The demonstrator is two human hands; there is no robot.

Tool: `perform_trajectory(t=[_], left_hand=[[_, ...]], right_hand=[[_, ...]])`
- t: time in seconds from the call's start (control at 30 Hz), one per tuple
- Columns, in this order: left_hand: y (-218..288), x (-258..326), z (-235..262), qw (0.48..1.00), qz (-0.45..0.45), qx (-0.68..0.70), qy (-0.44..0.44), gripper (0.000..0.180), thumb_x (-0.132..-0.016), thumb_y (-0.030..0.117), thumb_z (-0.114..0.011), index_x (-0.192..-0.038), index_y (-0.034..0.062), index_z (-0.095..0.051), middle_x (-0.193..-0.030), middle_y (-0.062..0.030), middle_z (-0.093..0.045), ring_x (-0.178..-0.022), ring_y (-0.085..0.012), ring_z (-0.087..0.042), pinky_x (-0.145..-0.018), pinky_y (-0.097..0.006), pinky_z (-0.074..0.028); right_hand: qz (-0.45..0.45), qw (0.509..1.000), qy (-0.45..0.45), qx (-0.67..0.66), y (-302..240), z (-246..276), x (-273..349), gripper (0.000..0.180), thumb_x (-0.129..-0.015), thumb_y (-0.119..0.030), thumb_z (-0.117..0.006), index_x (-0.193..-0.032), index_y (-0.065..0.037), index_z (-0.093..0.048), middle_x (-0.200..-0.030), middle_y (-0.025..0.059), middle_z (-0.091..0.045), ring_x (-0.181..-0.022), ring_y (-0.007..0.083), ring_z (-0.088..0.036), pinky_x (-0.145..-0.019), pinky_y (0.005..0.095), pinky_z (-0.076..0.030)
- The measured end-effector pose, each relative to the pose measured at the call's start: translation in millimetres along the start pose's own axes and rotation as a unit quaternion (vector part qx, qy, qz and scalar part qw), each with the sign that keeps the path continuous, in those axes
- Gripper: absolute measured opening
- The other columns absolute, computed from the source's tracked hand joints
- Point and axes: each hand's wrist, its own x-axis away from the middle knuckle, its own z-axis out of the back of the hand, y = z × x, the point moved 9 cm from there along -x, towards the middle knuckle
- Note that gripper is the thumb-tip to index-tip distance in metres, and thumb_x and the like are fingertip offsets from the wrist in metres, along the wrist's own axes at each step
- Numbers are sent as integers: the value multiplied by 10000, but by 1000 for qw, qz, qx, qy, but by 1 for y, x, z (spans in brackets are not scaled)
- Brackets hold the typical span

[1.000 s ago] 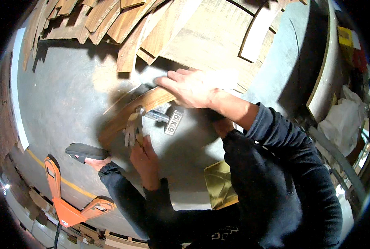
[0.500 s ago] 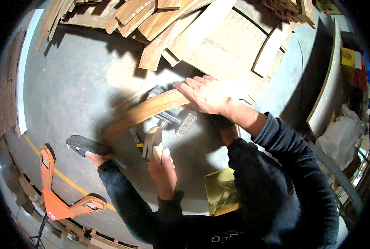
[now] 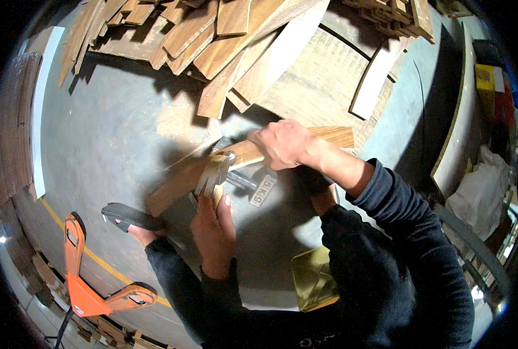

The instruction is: The person scrapes and hammers curved wood strips using a yellow-handled scraping tool and a hammer while working on a metal block on the floor. They handle the wood strips one at a time, cleaning the surfaces and edges with the scraper and striking the wood to adjust the finish.

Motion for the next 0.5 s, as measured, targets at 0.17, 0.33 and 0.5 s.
perform_trajectory(t=[0.17, 0.33, 0.5], left_hand=[[9, 2, -11, 998, -29, -59, -12, 352, -935, 143, -491, -1262, 15, -469, -800, -162, -628, -640, -265, -632, -577, -360, -491], [22, 11, -14, 996, -51, -78, -14, 350, -923, 103, -495, -1264, 27, -486, -916, -227, -629, -779, -373, -646, -681, -424, -499], [16, 14, -26, 987, -64, -146, -13, 265, -916, 109, -506, -1161, 13, -541, -947, -224, -641, -815, -402, -628, -708, -436, -493]], right_hand=[[46, 985, 157, 47, 0, -7, 8, 185, -813, -198, -542, -959, -84, -545, -799, 127, -634, -743, 302, -666, -638, 418, -523], [41, 975, 214, 48, 2, -5, 11, 136, -831, -184, -509, -911, -77, -533, -790, 118, -628, -732, 292, -657, -653, 410, -516], [28, 976, 206, 59, 3, -8, 8, 130, -851, -183, -473, -894, -74, -527, -781, 114, -624, -719, 287, -654, -648, 406, -514]])
